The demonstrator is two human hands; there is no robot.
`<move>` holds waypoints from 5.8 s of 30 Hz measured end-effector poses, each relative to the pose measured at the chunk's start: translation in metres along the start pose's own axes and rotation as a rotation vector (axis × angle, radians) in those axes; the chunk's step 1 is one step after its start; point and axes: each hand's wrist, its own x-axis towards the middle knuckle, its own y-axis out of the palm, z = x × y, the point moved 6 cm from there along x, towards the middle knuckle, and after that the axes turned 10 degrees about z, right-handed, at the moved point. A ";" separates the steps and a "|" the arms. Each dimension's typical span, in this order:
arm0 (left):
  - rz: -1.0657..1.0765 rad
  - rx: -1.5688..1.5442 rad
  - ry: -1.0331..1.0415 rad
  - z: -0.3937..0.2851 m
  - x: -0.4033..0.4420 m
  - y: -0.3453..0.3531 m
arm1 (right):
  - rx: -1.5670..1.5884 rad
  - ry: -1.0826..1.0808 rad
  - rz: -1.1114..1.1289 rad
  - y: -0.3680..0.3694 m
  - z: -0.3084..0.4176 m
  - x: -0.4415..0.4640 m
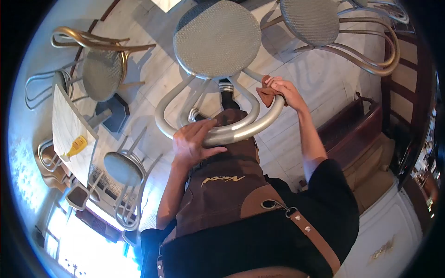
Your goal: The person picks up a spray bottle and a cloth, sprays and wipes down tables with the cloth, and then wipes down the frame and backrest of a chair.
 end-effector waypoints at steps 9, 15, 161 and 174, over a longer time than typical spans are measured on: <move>-0.265 -0.040 -0.166 0.017 0.003 0.001 | -1.016 0.057 0.357 0.088 0.106 -0.012; -0.508 0.078 -0.038 0.016 -0.007 0.004 | -0.735 -0.110 0.366 0.024 0.044 0.007; -1.690 -0.355 -1.303 -0.093 0.030 0.114 | 0.980 1.086 0.797 0.311 0.003 0.119; -1.748 -0.157 -1.326 -0.104 0.028 0.104 | -0.345 0.209 1.416 0.146 0.064 0.048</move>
